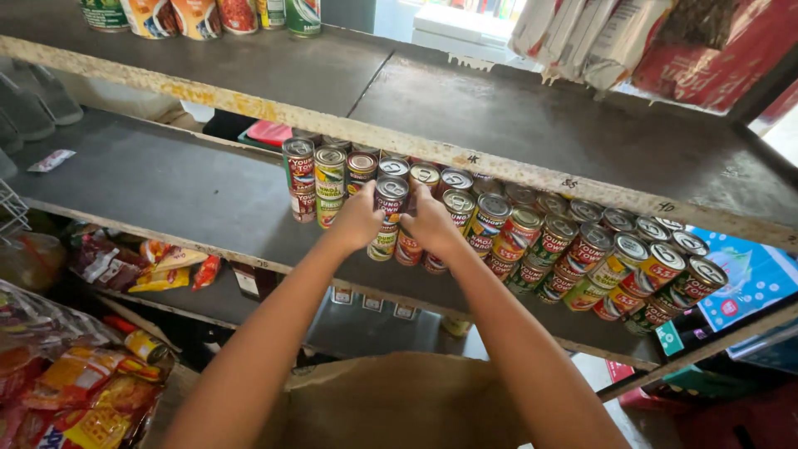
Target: Stocking and organizing canned goods on a grocery store shelf from a cardboard box.
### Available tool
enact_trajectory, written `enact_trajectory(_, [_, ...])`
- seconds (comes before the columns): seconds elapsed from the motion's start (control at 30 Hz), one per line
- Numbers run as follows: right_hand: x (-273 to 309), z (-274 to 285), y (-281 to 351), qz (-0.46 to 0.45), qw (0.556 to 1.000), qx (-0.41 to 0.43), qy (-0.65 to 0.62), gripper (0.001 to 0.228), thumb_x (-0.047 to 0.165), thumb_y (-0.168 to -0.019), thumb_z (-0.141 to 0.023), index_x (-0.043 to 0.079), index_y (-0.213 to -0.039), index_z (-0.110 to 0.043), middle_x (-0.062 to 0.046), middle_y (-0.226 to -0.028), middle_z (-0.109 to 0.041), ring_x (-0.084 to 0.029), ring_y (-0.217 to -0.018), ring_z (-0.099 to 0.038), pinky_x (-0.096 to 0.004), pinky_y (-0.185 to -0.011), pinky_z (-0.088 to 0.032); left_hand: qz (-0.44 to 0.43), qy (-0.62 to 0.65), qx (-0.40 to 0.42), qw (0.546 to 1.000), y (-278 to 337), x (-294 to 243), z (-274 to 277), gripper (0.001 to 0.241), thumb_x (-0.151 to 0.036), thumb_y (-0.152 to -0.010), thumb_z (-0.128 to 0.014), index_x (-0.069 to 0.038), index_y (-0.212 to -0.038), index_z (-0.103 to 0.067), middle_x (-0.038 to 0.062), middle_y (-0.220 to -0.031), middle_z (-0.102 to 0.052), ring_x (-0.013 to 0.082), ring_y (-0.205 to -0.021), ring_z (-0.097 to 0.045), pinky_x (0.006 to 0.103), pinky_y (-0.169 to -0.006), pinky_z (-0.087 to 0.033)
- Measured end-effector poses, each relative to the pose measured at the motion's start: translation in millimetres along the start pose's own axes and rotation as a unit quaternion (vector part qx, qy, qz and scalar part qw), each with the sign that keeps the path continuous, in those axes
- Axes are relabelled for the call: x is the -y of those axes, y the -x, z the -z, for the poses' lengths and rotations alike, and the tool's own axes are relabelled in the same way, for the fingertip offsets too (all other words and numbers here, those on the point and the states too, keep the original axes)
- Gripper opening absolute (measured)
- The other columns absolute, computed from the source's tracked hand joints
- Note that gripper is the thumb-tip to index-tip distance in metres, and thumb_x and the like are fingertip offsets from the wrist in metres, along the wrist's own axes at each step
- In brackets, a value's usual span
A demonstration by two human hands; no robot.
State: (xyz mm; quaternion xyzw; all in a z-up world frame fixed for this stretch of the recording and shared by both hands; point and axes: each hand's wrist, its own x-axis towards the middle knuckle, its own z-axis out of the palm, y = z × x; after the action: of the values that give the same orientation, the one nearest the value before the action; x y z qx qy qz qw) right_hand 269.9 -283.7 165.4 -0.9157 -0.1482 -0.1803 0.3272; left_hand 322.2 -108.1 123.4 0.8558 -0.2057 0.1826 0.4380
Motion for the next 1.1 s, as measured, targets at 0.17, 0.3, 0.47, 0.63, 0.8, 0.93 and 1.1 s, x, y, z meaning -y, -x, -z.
enact_trajectory(0.17, [-9.5,-13.0,7.7,0.05,0.998,-0.038,0.014,0.076,0.01,-0.081,-0.074,-0.007,-0.146,-0.039,-0.032,-0.115,-0.067,-0.042,-0.108,-0.068,-0.047,-0.092,-0.053,-0.044,0.001,-0.003,0.999,16.0,-19.9,11.0,0.062,-0.007,-0.085,-0.062,0.01,-0.143,-0.046,0.034,-0.132,-0.059,0.0454,-0.124,-0.058,0.047,-0.106,-0.045])
enact_trajectory(0.3, [22.8,13.7,33.3,-0.01,0.995,-0.082,-0.06,0.075,0.007,-0.08,-0.075,0.0,-0.148,-0.044,-0.023,-0.115,-0.072,-0.034,-0.103,-0.073,-0.042,-0.087,-0.057,-0.112,0.01,-0.029,0.993,45.5,-61.5,33.5,0.061,0.004,-0.085,-0.051,0.011,-0.145,-0.046,0.034,-0.135,-0.058,0.0453,-0.125,-0.058,0.0463,-0.105,-0.045])
enact_trajectory(0.47, [49.7,51.4,77.8,0.054,0.991,-0.121,-0.028,0.059,0.01,-0.084,-0.083,0.002,-0.137,-0.06,-0.018,-0.113,-0.074,-0.025,-0.098,-0.073,-0.035,-0.082,-0.058,-0.194,0.031,-0.011,0.98,101.5,-108.3,70.1,0.054,0.005,-0.09,-0.049,0.01,-0.144,-0.049,0.033,-0.134,-0.061,0.045,-0.126,-0.06,0.0465,-0.107,-0.048])
enact_trajectory(0.63, [105.7,97.2,131.8,-0.013,0.998,0.058,0.015,0.052,0.011,-0.082,-0.084,0.007,-0.13,-0.065,-0.007,-0.109,-0.076,-0.015,-0.09,-0.074,-0.031,-0.078,-0.06,-0.19,0.01,0.079,0.979,158.7,-147.6,105.1,0.04,-0.002,-0.097,-0.054,0.009,-0.136,-0.052,0.029,-0.116,-0.066,0.048,-0.106,-0.062,0.0535,-0.087,-0.05])
enact_trajectory(0.8, [124.5,113.5,176.6,-0.04,0.983,0.179,0.0,0.057,0.016,-0.077,-0.089,0.005,-0.127,-0.064,-0.008,-0.115,-0.073,-0.016,-0.098,-0.073,-0.033,-0.079,-0.061,-0.147,0.05,0.187,0.97,208.4,-169.6,127.0,0.027,-0.007,-0.098,-0.057,0.003,-0.124,-0.056,0.023,-0.106,-0.069,0.0448,-0.1,-0.065,0.0527,-0.079,-0.049])
enact_trajectory(0.93, [114.7,104.1,206.8,-0.132,0.952,0.274,-0.027,0.066,0.016,-0.075,-0.087,0.008,-0.134,-0.062,-0.006,-0.117,-0.076,-0.015,-0.098,-0.077,-0.034,-0.077,-0.06,-0.107,0.079,0.268,0.954,240.4,-161.4,133.6,0.019,-0.012,-0.098,-0.059,-0.001,-0.115,-0.057,0.02,-0.102,-0.069,0.043,-0.096,-0.067,0.051,-0.077,-0.051])
enact_trajectory(1.1, [114.6,64.2,234.8,-0.136,0.936,0.32,-0.049,0.069,0.013,-0.07,-0.087,0.008,-0.134,-0.061,-0.008,-0.114,-0.075,-0.018,-0.099,-0.075,-0.033,-0.085,-0.061,-0.028,0.07,0.38,0.922,265.1,-141.9,133.6,0.025,-0.018,-0.093,-0.063,-0.004,-0.113,-0.058,0.018,-0.1,-0.07,0.0421,-0.094,-0.067,0.052,-0.074,-0.051])
